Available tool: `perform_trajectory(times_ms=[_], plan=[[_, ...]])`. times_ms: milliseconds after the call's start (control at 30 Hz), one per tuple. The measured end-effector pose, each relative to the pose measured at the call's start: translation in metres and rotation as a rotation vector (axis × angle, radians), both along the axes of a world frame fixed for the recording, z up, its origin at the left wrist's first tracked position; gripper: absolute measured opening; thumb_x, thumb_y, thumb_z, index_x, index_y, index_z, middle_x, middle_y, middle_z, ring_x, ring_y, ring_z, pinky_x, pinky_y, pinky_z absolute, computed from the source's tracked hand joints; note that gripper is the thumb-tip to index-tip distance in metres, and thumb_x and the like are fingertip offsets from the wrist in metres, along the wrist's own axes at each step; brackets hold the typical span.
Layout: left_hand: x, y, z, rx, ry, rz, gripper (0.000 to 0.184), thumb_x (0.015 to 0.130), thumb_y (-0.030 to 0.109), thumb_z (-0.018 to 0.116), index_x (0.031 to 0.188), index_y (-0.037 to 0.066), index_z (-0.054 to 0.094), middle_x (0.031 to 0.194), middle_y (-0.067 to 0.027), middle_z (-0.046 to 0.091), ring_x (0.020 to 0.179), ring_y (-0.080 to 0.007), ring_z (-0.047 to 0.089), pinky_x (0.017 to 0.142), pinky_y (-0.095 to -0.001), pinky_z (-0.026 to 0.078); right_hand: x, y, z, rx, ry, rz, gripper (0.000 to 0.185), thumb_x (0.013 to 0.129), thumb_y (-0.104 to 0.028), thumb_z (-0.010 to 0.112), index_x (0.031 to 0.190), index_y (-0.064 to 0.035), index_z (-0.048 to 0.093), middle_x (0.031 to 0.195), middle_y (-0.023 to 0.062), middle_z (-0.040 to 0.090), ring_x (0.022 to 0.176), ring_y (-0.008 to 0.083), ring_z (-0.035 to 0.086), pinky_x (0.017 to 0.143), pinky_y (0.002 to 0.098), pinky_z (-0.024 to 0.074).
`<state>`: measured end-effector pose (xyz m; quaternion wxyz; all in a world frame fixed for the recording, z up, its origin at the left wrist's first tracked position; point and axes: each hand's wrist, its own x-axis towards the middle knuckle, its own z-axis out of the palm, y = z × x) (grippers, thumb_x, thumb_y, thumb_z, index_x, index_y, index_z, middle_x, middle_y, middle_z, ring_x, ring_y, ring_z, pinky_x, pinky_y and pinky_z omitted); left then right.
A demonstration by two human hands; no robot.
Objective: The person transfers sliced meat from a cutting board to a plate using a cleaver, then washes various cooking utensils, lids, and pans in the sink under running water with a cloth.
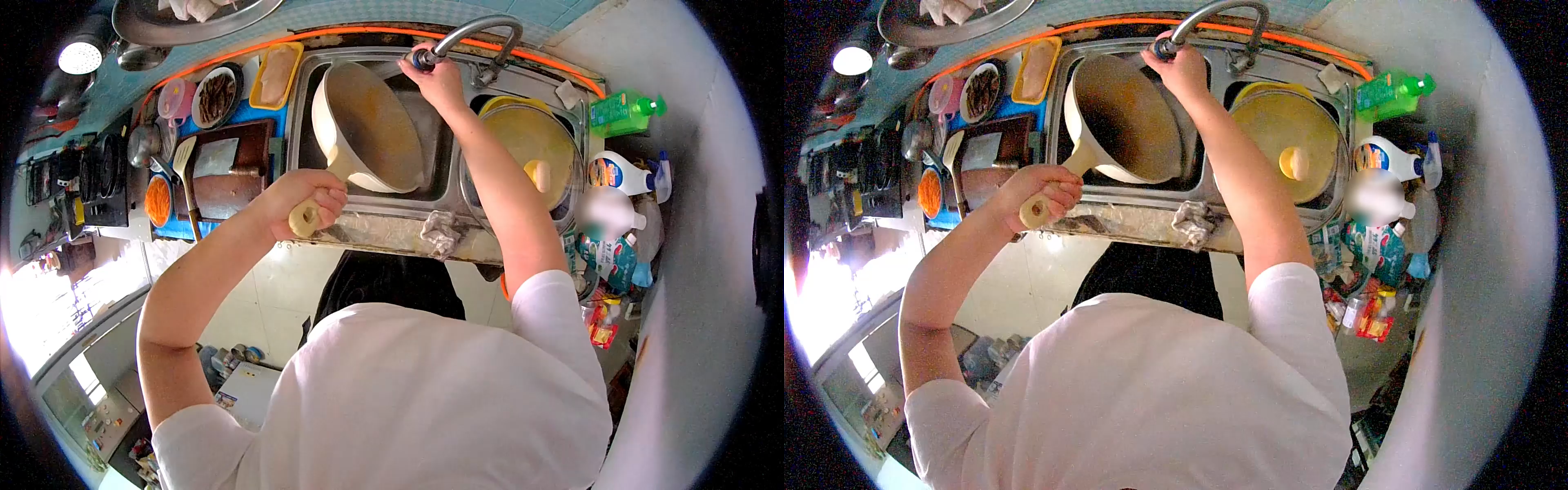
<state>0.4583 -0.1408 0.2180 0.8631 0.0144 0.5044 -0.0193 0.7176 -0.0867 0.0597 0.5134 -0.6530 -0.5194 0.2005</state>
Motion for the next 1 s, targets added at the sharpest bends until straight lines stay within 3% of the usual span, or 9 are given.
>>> perform_trajectory(times_ms=[267,667,800,900,967,1000], plan=[[0.003,-0.006,0.003,0.12,0.037,-0.058,0.007,0.085,0.007,0.045,0.085,0.002,0.041,0.067,-0.001,0.044,0.046,-0.003,0.041,0.035,-0.015,0.034,0.009,0.003,-0.007,0.012,-0.077,0.02,0.029,0.069,-0.035,0.071,0.084,-0.0133,0.058,0.071,0.0066,0.062,0.07,0.0303,0.06,0.062,0.0391,0.0467],[-0.004,-0.003,-0.023,0.227,0.012,-0.145,0.009,0.083,0.008,0.048,0.082,0.002,0.042,0.066,-0.0017,0.045,0.047,-0.0055,0.043,0.035,-0.0158,0.034,0.018,-0.007,-0.002,-0.056,-0.092,0.04,0.037,0.066,-0.037,0.073,0.09,-0.0128,0.059,0.081,0.0051,0.065,0.078,0.025,0.063,0.069,0.0337,0.0486],[-0.012,0.005,-0.032,0.209,-0.005,-0.181,0.01,0.084,0.01,0.048,0.08,0.003,0.043,0.065,-0.0012,0.045,0.047,-0.0055,0.043,0.035,-0.0162,0.034,0.016,-0.013,-0.003,-0.079,-0.03,0.062,0.044,0.067,-0.037,0.073,0.092,-0.0059,0.057,0.077,0.0084,0.064,0.073,0.026,0.062,0.065,0.0336,0.0487],[-0.01,0.007,-0.033,0.181,0.032,-0.186,0.01,0.084,0.01,0.048,0.08,0.003,0.043,0.065,-0.0006,0.045,0.048,-0.0057,0.043,0.035,-0.0163,0.035,0.01,-0.06,0.009,-0.347,-0.078,-0.019,0.04,0.071,-0.036,0.07,0.089,-0.0037,0.055,0.068,0.0102,0.06,0.066,0.0276,0.06,0.06,0.0359,0.0476],[-0.011,0.014,-0.037,0.134,0.021,-0.167,0.01,0.083,0.008,0.048,0.076,0.004,0.042,0.063,-0.0004,0.044,0.047,-0.0062,0.042,0.036,-0.0171,0.034,0.002,-0.118,0.003,-0.459,-0.209,0.166,0.036,0.075,-0.034,0.066,0.087,-0.0037,0.051,0.065,0.0113,0.057,0.061,0.0286,0.057,0.056,0.0381,0.0458],[-0.014,0.017,-0.043,0.086,-0.005,-0.15,0.013,0.082,0.007,0.048,0.071,0.005,0.042,0.06,-0.0003,0.042,0.046,-0.0065,0.04,0.037,-0.0177,0.034,-0.011,-0.146,0.034,-0.714,-0.292,0.258,0.034,0.077,-0.034,0.063,0.087,-0.0045,0.05,0.067,0.0132,0.057,0.06,0.0289,0.057,0.055,0.0393,0.0449]])
